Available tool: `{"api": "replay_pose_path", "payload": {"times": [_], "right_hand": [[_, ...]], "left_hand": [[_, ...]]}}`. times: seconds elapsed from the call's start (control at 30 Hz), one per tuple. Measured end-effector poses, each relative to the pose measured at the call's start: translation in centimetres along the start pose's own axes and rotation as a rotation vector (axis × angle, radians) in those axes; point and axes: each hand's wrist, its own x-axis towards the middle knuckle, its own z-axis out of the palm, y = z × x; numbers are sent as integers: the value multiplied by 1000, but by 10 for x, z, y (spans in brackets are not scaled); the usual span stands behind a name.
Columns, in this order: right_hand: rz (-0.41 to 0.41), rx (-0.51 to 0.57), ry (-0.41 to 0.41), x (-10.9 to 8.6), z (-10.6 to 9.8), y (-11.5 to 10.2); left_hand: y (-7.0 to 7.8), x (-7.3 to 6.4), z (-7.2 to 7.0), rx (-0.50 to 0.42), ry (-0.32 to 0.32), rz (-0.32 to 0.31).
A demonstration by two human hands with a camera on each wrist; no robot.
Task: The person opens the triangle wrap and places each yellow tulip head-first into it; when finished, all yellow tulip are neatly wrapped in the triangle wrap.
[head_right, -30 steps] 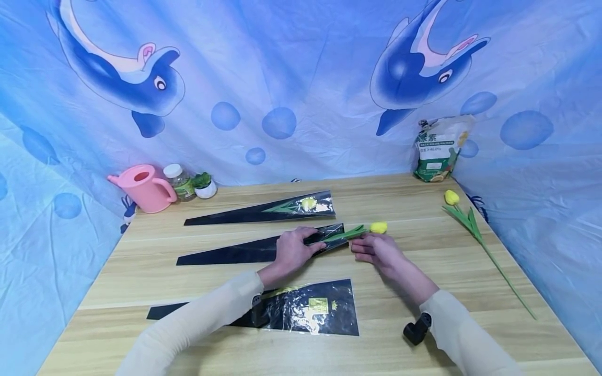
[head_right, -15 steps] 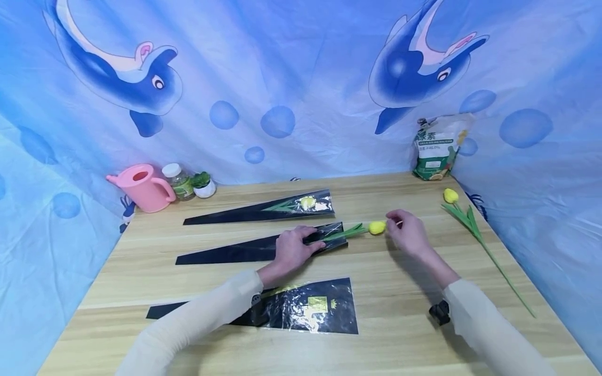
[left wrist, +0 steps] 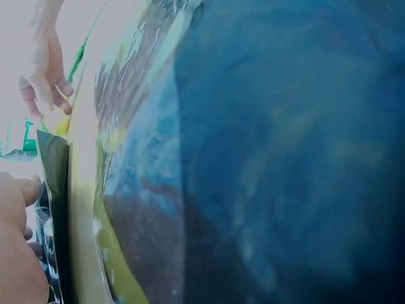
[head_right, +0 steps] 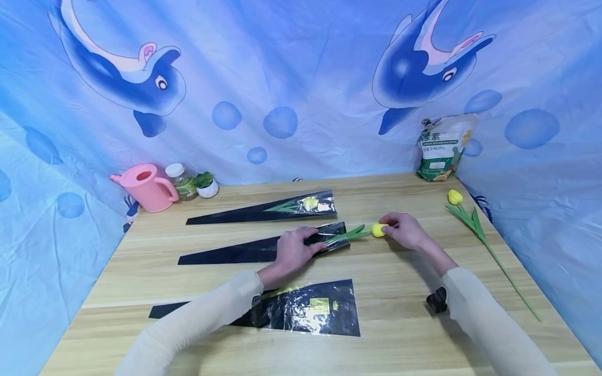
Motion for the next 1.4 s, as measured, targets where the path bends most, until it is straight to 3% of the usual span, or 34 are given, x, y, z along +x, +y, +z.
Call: {"api": "replay_pose_path", "payload": {"times": [0.23, 0.6, 0.93, 1.4], "right_hand": [[39, 82, -5, -3, -2, 1], [-25, 129, 56, -6, 7, -2], [-40, 226, 58, -6, 20, -14], [-68, 265, 29, -3, 36, -20]], "left_hand": [[1, 0, 0, 4, 11, 18], [2, 0, 1, -1, 21, 27], [4, 1, 2, -4, 30, 35], [5, 2, 4, -6, 35, 40]]}}
